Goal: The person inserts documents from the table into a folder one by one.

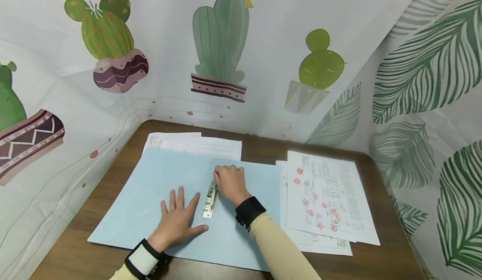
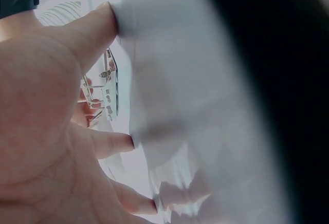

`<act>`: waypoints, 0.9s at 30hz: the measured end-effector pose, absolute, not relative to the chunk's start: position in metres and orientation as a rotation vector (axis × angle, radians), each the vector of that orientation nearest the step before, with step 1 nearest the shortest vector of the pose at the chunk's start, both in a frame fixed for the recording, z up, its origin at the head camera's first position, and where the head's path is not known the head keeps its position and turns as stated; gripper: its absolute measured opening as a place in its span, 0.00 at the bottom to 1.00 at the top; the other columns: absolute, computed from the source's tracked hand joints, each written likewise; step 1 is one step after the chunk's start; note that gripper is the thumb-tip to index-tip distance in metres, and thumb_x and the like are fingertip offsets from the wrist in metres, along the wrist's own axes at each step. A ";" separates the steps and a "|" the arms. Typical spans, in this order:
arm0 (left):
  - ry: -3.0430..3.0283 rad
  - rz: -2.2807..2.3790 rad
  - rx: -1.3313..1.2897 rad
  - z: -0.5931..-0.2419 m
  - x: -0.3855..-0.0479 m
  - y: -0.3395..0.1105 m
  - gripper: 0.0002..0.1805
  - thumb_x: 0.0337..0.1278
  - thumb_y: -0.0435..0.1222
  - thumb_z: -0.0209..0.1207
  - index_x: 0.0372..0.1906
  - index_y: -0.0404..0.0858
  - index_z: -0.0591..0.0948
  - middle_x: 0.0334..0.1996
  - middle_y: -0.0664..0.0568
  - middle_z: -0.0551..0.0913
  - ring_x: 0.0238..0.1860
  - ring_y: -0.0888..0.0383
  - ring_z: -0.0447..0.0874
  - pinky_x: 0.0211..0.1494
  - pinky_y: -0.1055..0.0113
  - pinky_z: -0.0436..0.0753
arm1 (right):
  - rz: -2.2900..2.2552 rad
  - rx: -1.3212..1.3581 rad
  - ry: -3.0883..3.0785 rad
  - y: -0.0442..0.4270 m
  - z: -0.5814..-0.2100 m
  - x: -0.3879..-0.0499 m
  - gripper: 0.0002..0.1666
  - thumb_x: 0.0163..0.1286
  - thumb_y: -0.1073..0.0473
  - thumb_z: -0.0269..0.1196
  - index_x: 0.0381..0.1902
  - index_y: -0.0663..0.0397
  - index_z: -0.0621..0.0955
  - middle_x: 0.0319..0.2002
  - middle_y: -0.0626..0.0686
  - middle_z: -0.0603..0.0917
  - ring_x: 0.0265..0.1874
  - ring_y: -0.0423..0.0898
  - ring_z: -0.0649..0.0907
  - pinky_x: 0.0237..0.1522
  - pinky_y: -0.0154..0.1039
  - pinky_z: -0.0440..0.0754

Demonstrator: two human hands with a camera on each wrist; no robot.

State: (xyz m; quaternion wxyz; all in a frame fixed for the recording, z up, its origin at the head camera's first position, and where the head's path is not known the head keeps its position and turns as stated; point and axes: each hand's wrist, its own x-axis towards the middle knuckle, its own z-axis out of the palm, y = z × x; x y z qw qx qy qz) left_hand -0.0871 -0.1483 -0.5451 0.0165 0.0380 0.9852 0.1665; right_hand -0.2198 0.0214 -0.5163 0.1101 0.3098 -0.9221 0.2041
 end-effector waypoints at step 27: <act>3.058 0.483 0.129 -0.544 -0.088 -0.149 0.58 0.44 0.68 0.70 0.75 0.37 0.70 0.73 0.17 0.53 0.73 0.16 0.44 0.63 0.17 0.50 | 0.516 0.806 -2.839 0.019 -0.534 -0.229 0.08 0.74 0.53 0.66 0.37 0.42 0.91 0.28 0.43 0.86 0.29 0.42 0.82 0.37 0.46 0.73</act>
